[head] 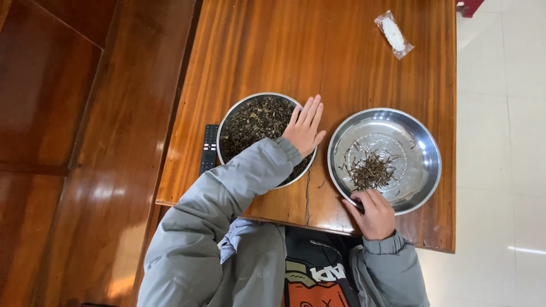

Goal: Manually sorting dried tea leaves by picking out stems and placing them in a separate metal tray

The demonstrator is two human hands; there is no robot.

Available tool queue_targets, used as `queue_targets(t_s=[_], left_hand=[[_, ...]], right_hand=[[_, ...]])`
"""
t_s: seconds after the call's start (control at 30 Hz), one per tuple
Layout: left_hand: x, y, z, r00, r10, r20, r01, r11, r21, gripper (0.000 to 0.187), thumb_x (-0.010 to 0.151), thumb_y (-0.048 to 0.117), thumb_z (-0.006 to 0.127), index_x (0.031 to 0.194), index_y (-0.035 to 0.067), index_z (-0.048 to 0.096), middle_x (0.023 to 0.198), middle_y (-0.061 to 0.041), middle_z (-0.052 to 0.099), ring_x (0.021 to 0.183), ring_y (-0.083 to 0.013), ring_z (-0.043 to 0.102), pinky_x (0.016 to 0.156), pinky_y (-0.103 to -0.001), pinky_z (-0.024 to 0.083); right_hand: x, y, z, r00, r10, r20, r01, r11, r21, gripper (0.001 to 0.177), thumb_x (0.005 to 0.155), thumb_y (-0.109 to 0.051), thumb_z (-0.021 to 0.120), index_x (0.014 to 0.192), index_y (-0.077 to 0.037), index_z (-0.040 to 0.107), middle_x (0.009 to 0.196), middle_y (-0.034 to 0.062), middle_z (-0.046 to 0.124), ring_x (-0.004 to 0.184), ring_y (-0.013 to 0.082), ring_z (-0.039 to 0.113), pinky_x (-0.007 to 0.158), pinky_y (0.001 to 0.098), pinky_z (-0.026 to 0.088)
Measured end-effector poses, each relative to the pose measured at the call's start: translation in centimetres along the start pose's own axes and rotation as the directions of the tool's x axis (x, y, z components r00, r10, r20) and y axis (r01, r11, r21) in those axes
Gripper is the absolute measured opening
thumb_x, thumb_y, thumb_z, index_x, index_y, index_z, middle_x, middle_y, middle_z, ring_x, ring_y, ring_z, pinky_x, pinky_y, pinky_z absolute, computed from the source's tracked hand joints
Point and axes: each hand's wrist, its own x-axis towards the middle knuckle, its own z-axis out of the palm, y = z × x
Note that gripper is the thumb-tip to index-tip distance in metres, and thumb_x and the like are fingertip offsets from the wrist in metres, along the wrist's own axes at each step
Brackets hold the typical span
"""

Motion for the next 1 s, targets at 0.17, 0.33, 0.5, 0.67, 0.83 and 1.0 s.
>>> queue_targets(t_s=[0.17, 0.33, 0.5, 0.67, 0.83, 1.0], left_hand=[[-3.1, -0.7, -2.4, 0.997, 0.019, 0.070, -0.017, 0.999, -0.037, 0.071, 0.109, 0.050, 0.024, 0.165, 0.007, 0.018, 0.174, -0.014, 0.010, 0.161, -0.0306, 0.013, 0.127, -0.054, 0.010], [-5.2, -1.8, -4.9, 0.979, 0.050, 0.199, -0.057, 0.998, 0.026, 0.069, 0.111, 0.052, 0.022, 0.167, 0.013, 0.013, 0.174, -0.014, 0.007, 0.160, -0.0309, 0.010, 0.127, -0.054, 0.009], [-6.4, -3.0, -4.9, 0.935, 0.077, 0.347, -0.097, 0.994, 0.041, 0.070, 0.110, 0.057, 0.019, 0.165, 0.014, 0.021, 0.173, -0.017, 0.005, 0.159, -0.0377, 0.008, 0.125, -0.059, 0.013], [-7.0, -4.2, -5.9, 0.886, 0.072, 0.458, -0.104, 0.994, 0.044, 0.073, 0.107, 0.064, 0.023, 0.162, 0.016, 0.030, 0.171, -0.017, 0.011, 0.157, -0.0402, 0.012, 0.123, -0.061, 0.016], [-7.2, -6.0, -8.5, 0.831, 0.052, 0.554, -0.092, 0.995, 0.045, 0.076, 0.105, 0.068, 0.024, 0.162, 0.020, 0.030, 0.171, -0.016, 0.014, 0.156, -0.0411, 0.016, 0.122, -0.062, 0.020], [-8.6, -7.6, -10.2, 0.810, 0.021, 0.586, -0.046, 0.999, 0.029, 0.074, 0.105, 0.065, 0.039, 0.163, 0.021, 0.027, 0.169, -0.017, 0.011, 0.153, -0.0462, 0.020, 0.117, -0.062, 0.033]], right_hand=[[0.5, -0.6, -0.7, 1.000, -0.006, 0.011, 0.006, 1.000, 0.008, 0.020, 0.087, -0.032, 0.082, 0.090, -0.020, 0.067, 0.076, -0.0027, 0.060, 0.077, 0.0191, 0.066, 0.074, 0.0294, 0.056], [0.4, -0.4, -0.3, 1.000, 0.002, 0.012, -0.002, 1.000, 0.008, 0.020, 0.086, -0.033, 0.083, 0.091, -0.020, 0.067, 0.076, -0.0037, 0.060, 0.078, 0.0187, 0.066, 0.074, 0.0295, 0.056], [0.4, 0.0, 0.0, 1.000, -0.020, -0.001, 0.020, 0.999, 0.042, 0.018, 0.086, -0.030, 0.083, 0.089, -0.019, 0.069, 0.074, -0.0029, 0.061, 0.074, 0.0199, 0.066, 0.072, 0.0305, 0.056], [-0.2, 0.5, 0.8, 0.999, -0.048, -0.017, 0.048, 0.999, 0.008, 0.017, 0.088, -0.030, 0.081, 0.087, -0.019, 0.068, 0.073, -0.0020, 0.061, 0.073, 0.0199, 0.065, 0.071, 0.0302, 0.056], [-0.3, 0.4, 0.9, 0.997, -0.072, -0.022, 0.073, 0.997, 0.008, 0.015, 0.090, -0.030, 0.080, 0.087, -0.019, 0.069, 0.073, -0.0019, 0.061, 0.071, 0.0200, 0.064, 0.070, 0.0297, 0.055], [0.2, -0.5, 0.9, 0.991, -0.123, -0.047, 0.126, 0.990, 0.060, 0.016, 0.089, -0.026, 0.080, 0.085, -0.016, 0.069, 0.071, 0.0015, 0.060, 0.068, 0.0227, 0.063, 0.068, 0.0316, 0.055]])
